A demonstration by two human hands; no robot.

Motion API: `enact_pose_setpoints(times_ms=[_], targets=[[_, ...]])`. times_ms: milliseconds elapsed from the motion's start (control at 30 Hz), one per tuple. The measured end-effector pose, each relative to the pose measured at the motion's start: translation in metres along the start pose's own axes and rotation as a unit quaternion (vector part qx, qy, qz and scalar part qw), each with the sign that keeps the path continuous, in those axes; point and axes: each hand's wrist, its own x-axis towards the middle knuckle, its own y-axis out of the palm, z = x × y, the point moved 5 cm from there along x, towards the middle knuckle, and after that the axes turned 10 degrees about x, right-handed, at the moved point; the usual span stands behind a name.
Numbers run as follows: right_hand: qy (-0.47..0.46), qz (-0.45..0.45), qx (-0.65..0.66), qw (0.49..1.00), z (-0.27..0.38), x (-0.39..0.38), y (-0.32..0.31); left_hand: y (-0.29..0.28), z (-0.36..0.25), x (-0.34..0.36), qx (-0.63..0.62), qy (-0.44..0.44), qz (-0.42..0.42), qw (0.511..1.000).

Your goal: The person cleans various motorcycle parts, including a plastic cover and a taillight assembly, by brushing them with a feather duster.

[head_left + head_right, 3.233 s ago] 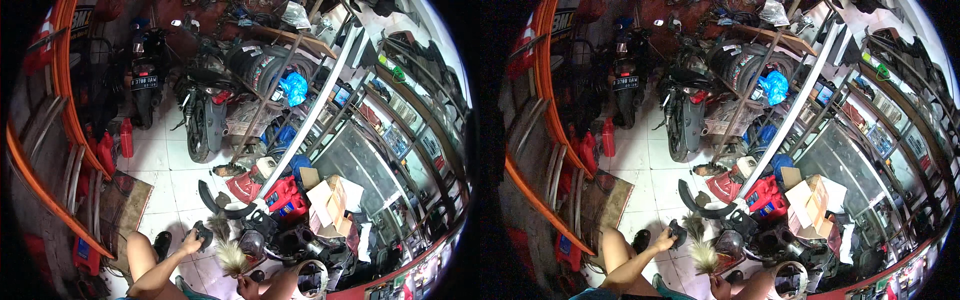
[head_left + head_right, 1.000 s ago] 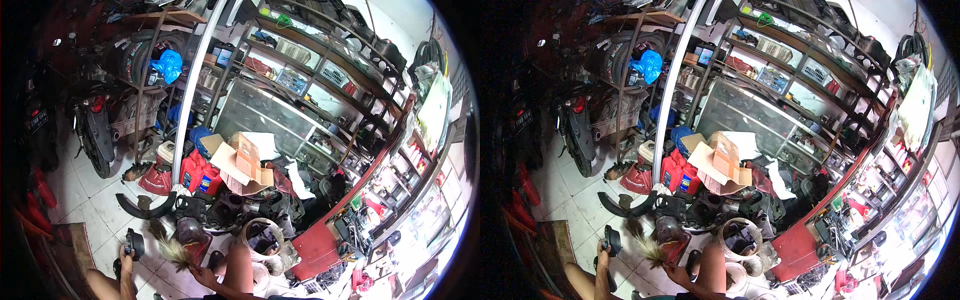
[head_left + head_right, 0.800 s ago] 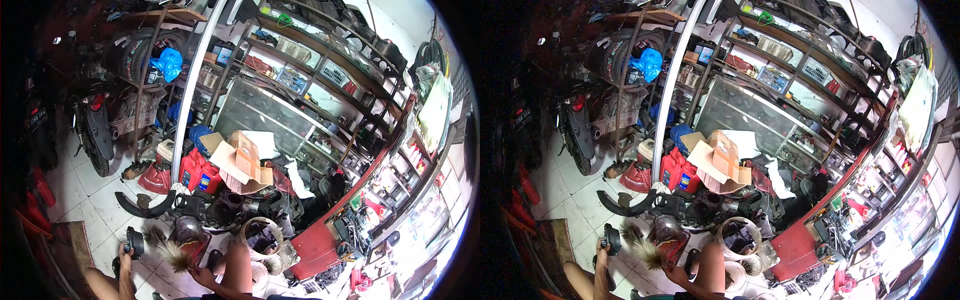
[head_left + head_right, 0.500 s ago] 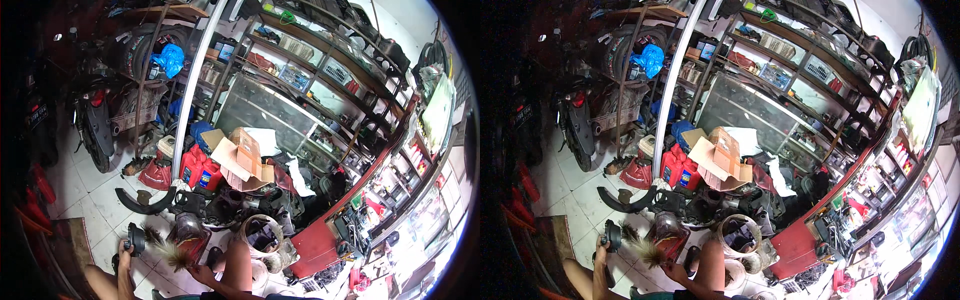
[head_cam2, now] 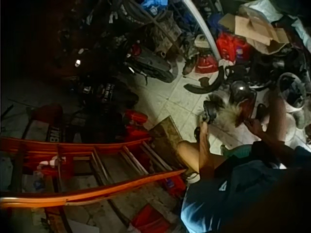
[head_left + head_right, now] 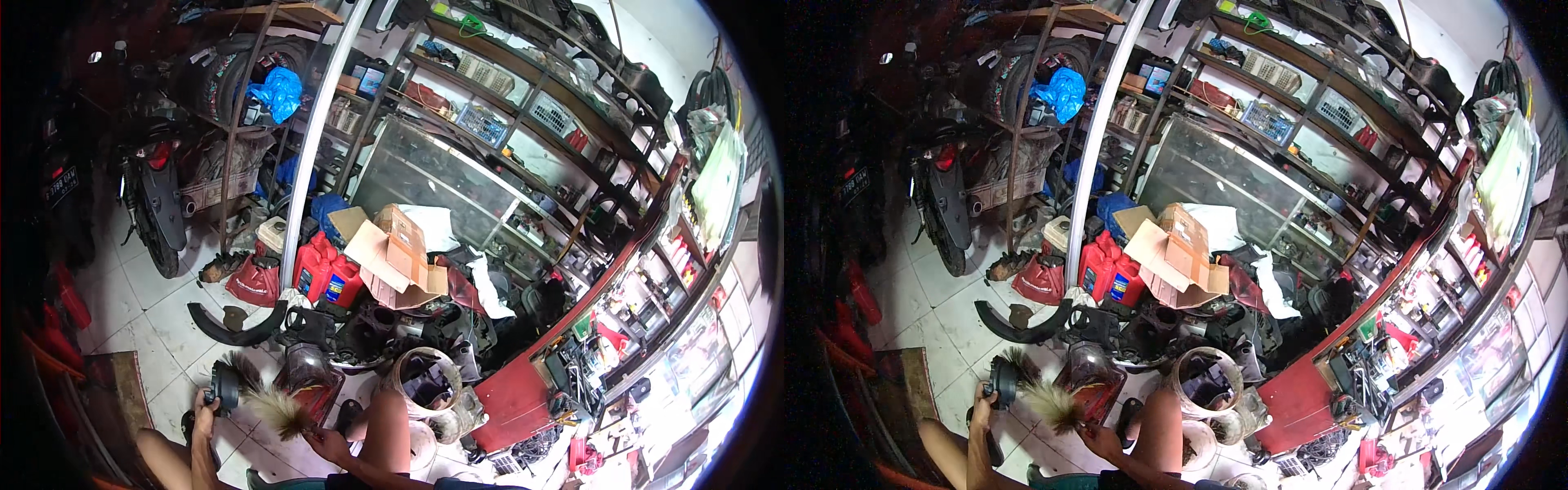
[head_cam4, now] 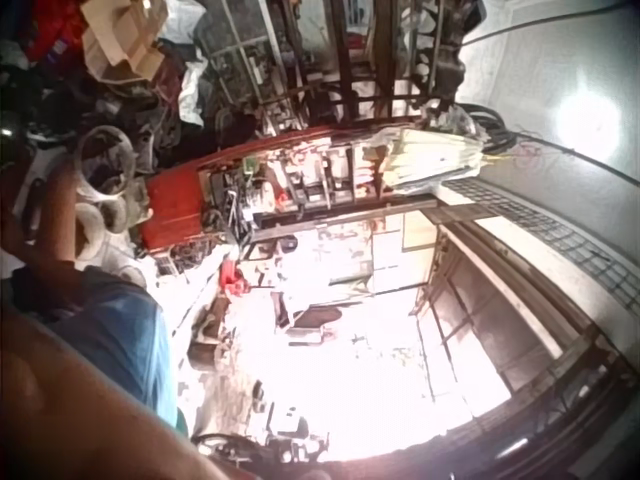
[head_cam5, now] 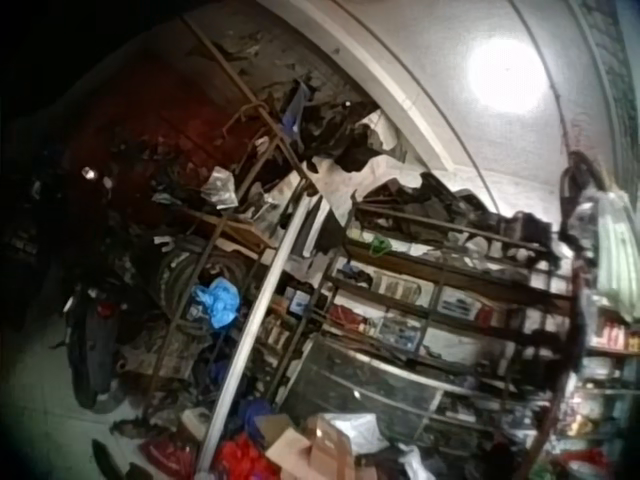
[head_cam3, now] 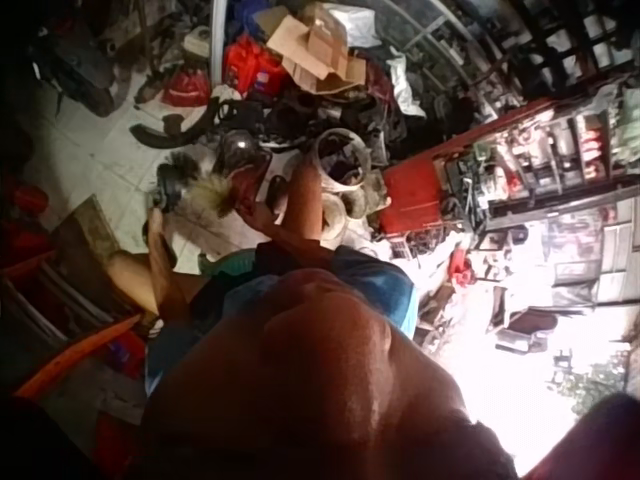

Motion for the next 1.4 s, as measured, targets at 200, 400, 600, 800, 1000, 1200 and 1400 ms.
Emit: enact_pose_setpoints(times_ms=[200, 400, 600, 800, 1000, 1200, 1400], targets=[[-0.002, 0.007, 0.051, 0.999, 0.031, -0.006, -0.01, 0.002, -0.005, -0.002, 0.054, 0.049, -0.003, 0.997], [-0.004, -0.003, 0.018, 1.0, 0.009, 0.001, -0.004, 0.007, -0.003, -0.001, 0.007, 0.024, -0.006, 1.0], [0.019, 0.036, -0.002, 0.999, 0.001, 0.002, 0.003, -0.012, 0.028, 0.02, -0.024, 0.042, 0.009, 0.999], [-0.017, -0.008, 0.046, 0.999, 0.009, -0.003, -0.004, 0.001, 0.008, 0.014, -0.074, 0.029, 0.018, 0.997], [-0.077, -0.043, 0.06, 0.994, 0.021, -0.004, -0.002, 0.0, -0.005, 0.001, -0.076, 0.041, 0.014, 0.996], [-0.041, -0.009, 0.02, 0.999, 0.002, 0.003, 0.008, -0.001, 0.006, 0.006, -0.12, 0.028, 0.014, 0.992], [-0.043, 0.032, 0.047, 0.997, 0.01, 0.0, 0.017, -0.026, 0.029, 0.006, -0.055, 0.006, -0.045, 0.997]])
